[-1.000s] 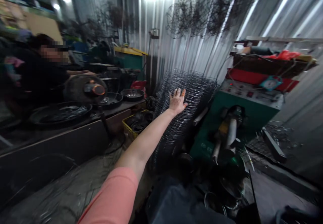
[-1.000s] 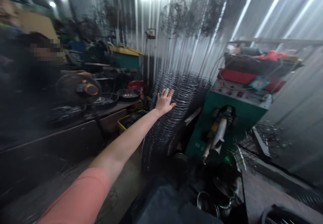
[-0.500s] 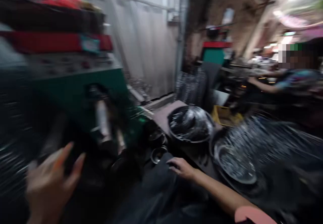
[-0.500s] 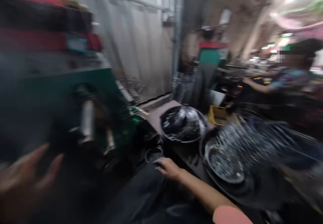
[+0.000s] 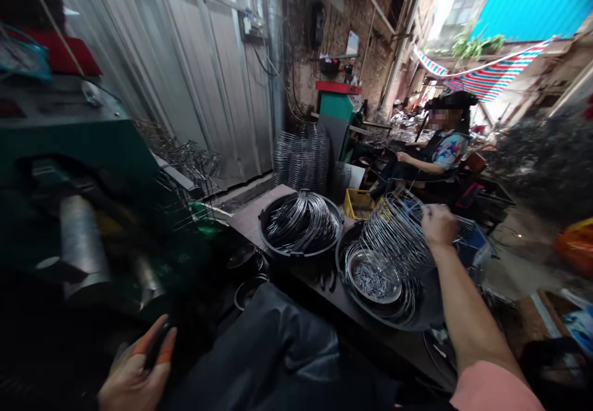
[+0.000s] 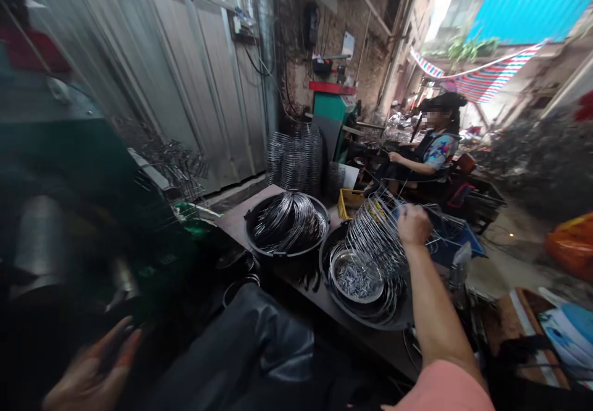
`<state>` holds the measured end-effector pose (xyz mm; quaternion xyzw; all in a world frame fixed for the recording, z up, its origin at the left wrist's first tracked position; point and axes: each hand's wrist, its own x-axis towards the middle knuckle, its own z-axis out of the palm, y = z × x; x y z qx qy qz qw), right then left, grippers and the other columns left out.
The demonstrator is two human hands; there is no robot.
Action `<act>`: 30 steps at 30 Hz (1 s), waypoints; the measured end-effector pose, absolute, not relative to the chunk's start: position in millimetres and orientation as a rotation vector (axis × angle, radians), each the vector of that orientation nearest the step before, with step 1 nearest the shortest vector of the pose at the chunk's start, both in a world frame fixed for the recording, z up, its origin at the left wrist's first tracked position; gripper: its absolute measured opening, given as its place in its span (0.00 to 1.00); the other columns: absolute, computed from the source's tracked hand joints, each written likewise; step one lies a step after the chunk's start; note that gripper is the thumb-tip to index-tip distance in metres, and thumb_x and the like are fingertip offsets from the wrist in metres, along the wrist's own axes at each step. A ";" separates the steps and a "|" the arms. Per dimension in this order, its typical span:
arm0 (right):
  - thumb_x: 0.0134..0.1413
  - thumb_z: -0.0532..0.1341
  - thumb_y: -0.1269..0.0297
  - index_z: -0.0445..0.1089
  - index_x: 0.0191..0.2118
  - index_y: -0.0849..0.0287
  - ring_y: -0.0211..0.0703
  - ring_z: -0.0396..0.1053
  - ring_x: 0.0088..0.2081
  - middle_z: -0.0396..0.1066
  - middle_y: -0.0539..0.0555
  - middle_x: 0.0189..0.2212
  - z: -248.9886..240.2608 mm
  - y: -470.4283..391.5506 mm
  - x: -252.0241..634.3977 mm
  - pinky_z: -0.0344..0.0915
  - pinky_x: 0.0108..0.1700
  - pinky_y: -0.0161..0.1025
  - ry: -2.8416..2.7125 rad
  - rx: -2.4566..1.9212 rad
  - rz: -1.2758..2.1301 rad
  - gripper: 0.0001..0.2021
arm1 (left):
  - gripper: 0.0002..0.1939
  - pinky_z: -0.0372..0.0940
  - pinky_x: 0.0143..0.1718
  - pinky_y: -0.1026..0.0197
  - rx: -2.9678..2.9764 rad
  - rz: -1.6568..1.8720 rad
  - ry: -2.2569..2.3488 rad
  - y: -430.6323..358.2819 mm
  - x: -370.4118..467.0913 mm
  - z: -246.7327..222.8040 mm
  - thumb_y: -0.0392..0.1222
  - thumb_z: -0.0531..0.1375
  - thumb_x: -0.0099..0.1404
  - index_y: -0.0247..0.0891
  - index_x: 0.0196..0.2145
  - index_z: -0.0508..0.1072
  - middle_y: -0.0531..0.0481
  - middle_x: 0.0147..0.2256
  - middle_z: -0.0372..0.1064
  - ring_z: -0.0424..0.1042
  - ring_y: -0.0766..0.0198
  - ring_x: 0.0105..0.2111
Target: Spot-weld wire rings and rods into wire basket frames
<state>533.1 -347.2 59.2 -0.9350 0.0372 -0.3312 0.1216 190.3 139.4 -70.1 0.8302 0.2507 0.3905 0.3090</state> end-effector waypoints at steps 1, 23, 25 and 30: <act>0.56 0.50 0.63 0.72 0.35 0.65 0.50 0.64 0.35 0.69 0.64 0.33 66.9 -352.5 532.8 0.56 0.33 0.41 0.167 -2.659 -1.146 0.15 | 0.16 0.63 0.45 0.49 2.225 1.057 0.649 132.3 193.5 -66.0 0.49 0.58 0.54 0.45 0.41 0.72 0.49 0.43 0.71 0.70 0.52 0.41; 0.58 0.51 0.58 0.69 0.33 0.57 0.40 0.66 0.32 0.68 0.52 0.27 -64.8 -69.0 308.2 0.64 0.37 0.36 -1.016 -1.550 0.249 0.13 | 0.36 0.65 0.41 0.63 1.067 0.994 0.768 18.9 195.8 -12.8 0.41 0.66 0.50 0.49 0.55 0.57 0.51 0.41 0.65 0.68 0.65 0.40; 0.57 0.52 0.57 0.70 0.34 0.57 0.40 0.67 0.33 0.70 0.52 0.30 -76.4 -64.3 305.6 0.64 0.39 0.36 -1.271 -1.477 0.437 0.12 | 0.41 0.66 0.35 0.65 1.035 1.031 0.849 27.9 183.2 -27.2 0.40 0.66 0.48 0.50 0.57 0.53 0.53 0.38 0.65 0.68 0.67 0.35; 0.54 0.56 0.62 0.72 0.37 0.60 0.43 0.69 0.40 0.73 0.56 0.37 -76.9 -57.3 390.5 0.63 0.45 0.39 -1.273 -1.679 0.339 0.10 | 0.46 0.64 0.30 0.66 1.040 0.936 1.057 35.0 162.8 -66.9 0.45 0.65 0.49 0.51 0.61 0.46 0.52 0.36 0.65 0.68 0.67 0.32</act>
